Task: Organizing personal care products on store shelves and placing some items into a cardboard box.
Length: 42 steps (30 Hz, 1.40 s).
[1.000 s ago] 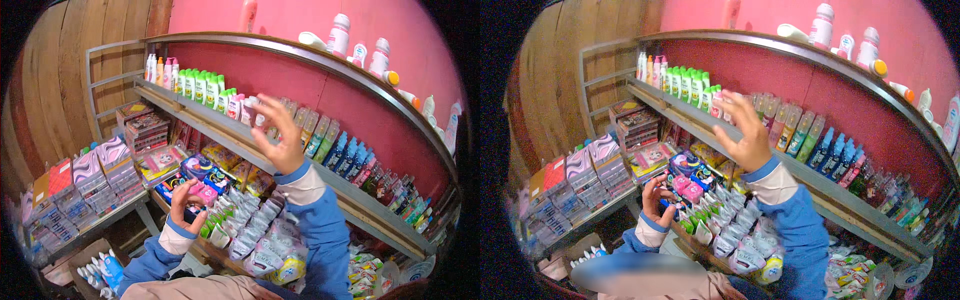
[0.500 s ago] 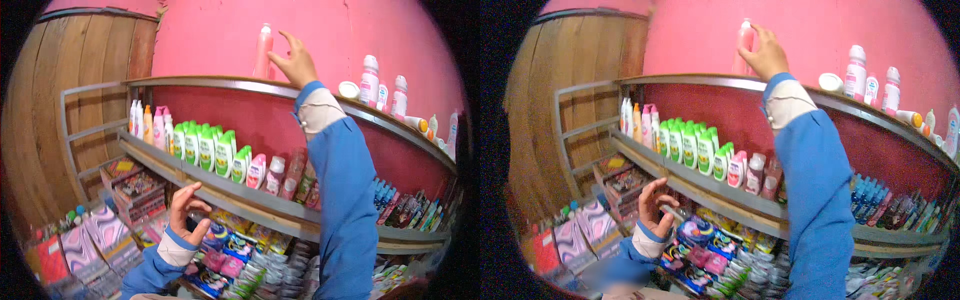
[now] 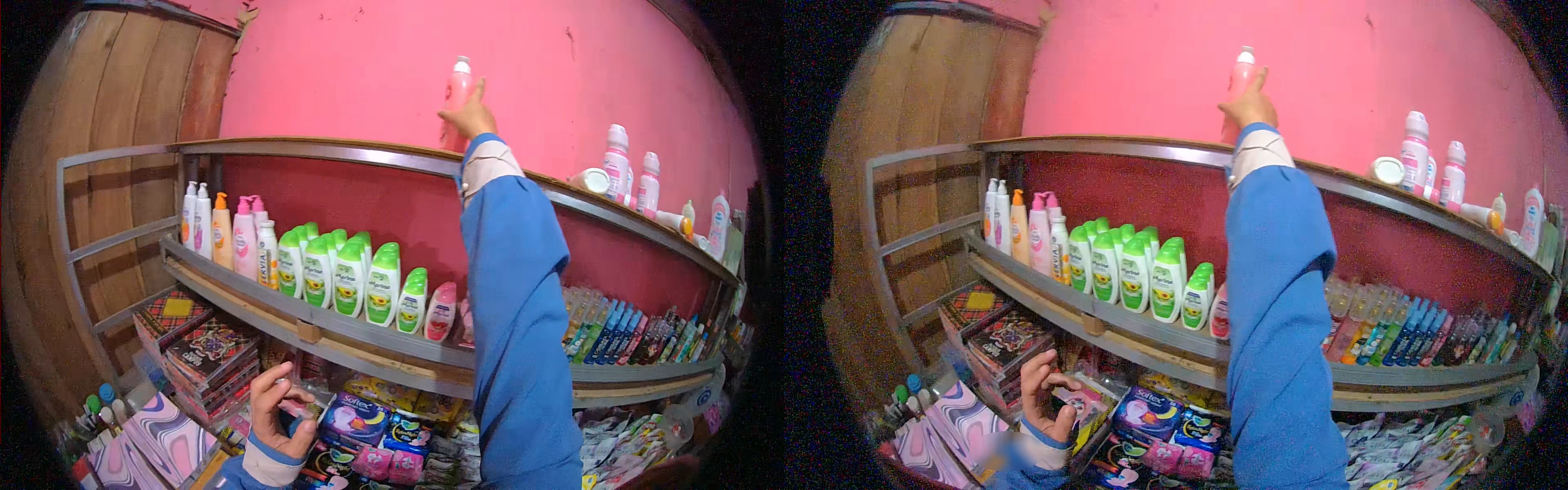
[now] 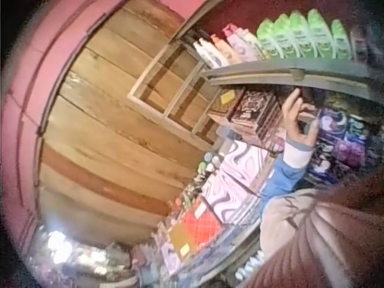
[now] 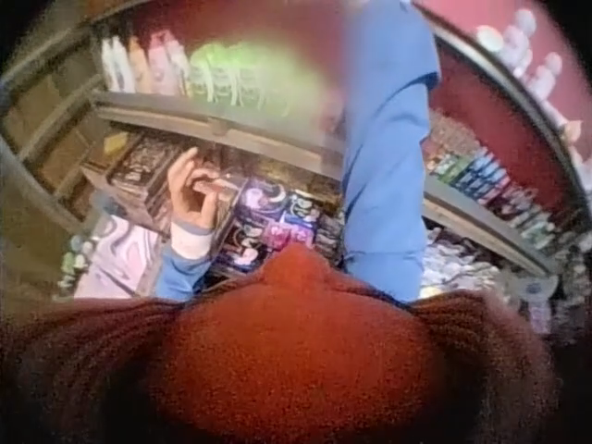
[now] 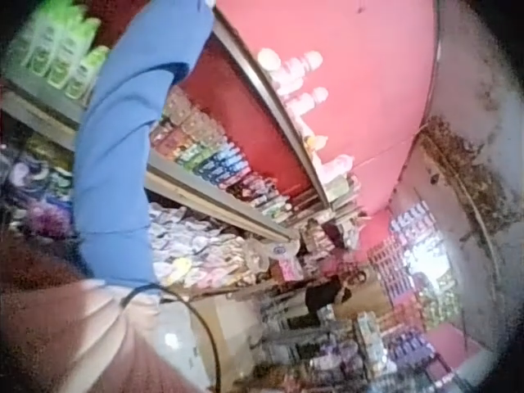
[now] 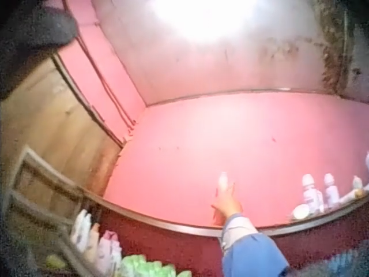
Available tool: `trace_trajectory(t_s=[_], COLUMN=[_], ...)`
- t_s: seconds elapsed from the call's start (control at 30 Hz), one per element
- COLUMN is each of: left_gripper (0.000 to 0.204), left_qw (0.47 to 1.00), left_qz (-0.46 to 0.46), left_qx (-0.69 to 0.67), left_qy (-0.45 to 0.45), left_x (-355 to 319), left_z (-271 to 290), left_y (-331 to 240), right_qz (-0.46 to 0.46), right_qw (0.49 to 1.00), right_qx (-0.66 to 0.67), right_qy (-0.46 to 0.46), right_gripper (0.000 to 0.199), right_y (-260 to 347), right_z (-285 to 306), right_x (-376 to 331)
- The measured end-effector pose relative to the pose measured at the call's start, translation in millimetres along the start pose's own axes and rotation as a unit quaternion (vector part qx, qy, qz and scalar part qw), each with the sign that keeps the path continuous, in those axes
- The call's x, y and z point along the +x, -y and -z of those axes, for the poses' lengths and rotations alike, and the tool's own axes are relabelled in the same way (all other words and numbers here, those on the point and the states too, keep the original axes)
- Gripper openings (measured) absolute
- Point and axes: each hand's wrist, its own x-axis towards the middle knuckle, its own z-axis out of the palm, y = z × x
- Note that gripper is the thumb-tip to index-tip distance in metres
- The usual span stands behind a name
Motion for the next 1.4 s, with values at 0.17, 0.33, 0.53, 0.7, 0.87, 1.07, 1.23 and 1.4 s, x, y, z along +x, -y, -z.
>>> trace_trajectory(t_s=[0.17, 0.33, 0.53, 0.7, 0.87, 1.07, 1.23, 1.4], left_gripper=[0.054, 0.056, 0.065, 0.09, 0.081, 0.07, 0.065, 0.076], left_qw=[0.998, 1.0, 1.0, 1.0, 0.986, 0.92, 0.889, 0.748], left_qz=[0.0, -0.001, 0.02, -0.016, 0.031, 0.082, 0.052, 0.287], left_qx=[0.061, 0.03, 0.0, -0.012, -0.153, -0.353, -0.407, -0.549], left_qy=[0.006, -0.007, 0.007, 0.008, -0.059, -0.15, -0.203, -0.238], left_x=[0.2, -0.8, 13.0, 43.0, 37.3, -18.6, -101.6, -107.8], left_z=[16.0, 7.0, -36.0, -96.3, -142.6, -210.0, -287.0, -330.7], left_y=[-6.4, -14.4, -18.3, -34.4, -43.1, -52.0, -87.9, -157.5], right_qz=[-0.005, 0.058, 0.287, 0.372, 0.5, 0.559, 0.545, 0.541], right_qw=[1.0, 0.988, 0.903, 0.888, 0.842, 0.807, 0.81, 0.789], right_qx=[0.003, 0.107, 0.218, 0.269, 0.204, 0.187, 0.152, 0.139], right_qy=[0.008, -0.091, -0.232, -0.025, 0.021, 0.036, 0.154, 0.258], right_gripper=[0.117, 0.111, 0.103, 0.111, 0.082, 0.059, 0.072, 0.081], right_y=[7.9, 13.1, 33.2, 33.2, -2.7, -76.1, -138.8, -212.8], right_z=[-0.4, 25.1, 76.9, 141.9, 170.1, 200.9, 271.3, 328.9], right_x=[-7.3, -31.0, -71.6, -170.6, -251.6, -343.6, -378.6, -364.9])
